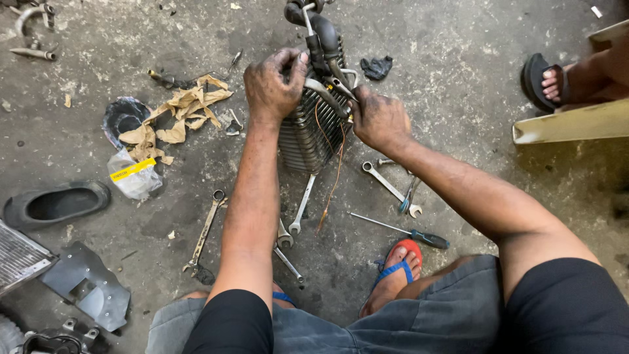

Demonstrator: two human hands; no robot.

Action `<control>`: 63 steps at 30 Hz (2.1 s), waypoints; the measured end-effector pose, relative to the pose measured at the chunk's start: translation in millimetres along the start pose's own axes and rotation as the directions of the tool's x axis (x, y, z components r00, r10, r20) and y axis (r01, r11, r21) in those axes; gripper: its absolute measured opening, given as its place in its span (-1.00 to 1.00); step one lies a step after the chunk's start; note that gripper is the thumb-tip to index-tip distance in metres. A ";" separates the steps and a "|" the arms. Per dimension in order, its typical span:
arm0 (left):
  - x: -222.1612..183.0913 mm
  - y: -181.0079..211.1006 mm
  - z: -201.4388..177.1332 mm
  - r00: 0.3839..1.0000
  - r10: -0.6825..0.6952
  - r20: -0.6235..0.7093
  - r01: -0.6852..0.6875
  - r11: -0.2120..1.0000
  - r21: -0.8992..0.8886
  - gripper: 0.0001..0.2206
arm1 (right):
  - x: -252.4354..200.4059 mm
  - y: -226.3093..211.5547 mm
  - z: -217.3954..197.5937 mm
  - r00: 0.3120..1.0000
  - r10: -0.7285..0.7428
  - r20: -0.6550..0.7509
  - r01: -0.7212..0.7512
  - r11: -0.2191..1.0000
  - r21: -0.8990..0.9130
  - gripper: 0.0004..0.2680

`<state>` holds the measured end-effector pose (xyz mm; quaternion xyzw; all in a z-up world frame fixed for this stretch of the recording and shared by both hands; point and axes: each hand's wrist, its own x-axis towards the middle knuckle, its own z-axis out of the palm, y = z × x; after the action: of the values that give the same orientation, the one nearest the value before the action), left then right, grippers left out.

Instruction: The person sits on the floor and uses a screwdriver and wrench to tighten connections on a car radiator. They adjust the radiator's position and apply a liquid from a bottle to the connections before continuing to tighten them.

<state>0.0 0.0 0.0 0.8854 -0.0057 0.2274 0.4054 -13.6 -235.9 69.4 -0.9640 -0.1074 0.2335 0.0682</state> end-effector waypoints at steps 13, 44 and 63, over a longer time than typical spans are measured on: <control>-16.3 18.9 -12.9 0.991 0.069 -0.118 -0.065 0.997 0.035 -0.79 | -12.7 44.5 15.8 0.871 -0.383 -0.309 0.327 0.919 -0.218 -0.78; -9.4 23.6 -14.0 0.998 0.026 -0.063 -0.027 0.999 -0.024 -0.78 | -24.5 -47.9 -54.7 0.973 -0.231 0.023 0.210 0.835 -0.508 -0.78; -0.1 -4.2 -6.7 0.993 0.090 -0.073 -0.099 0.987 -0.127 -0.78 | 5.1 2.7 11.9 0.976 -0.191 -0.101 0.174 0.973 -0.151 -0.77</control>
<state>-1.9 7.6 0.8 0.8475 -0.0487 0.2753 0.4511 -14.2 -236.3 56.2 -0.9642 -0.2079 0.1622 0.0270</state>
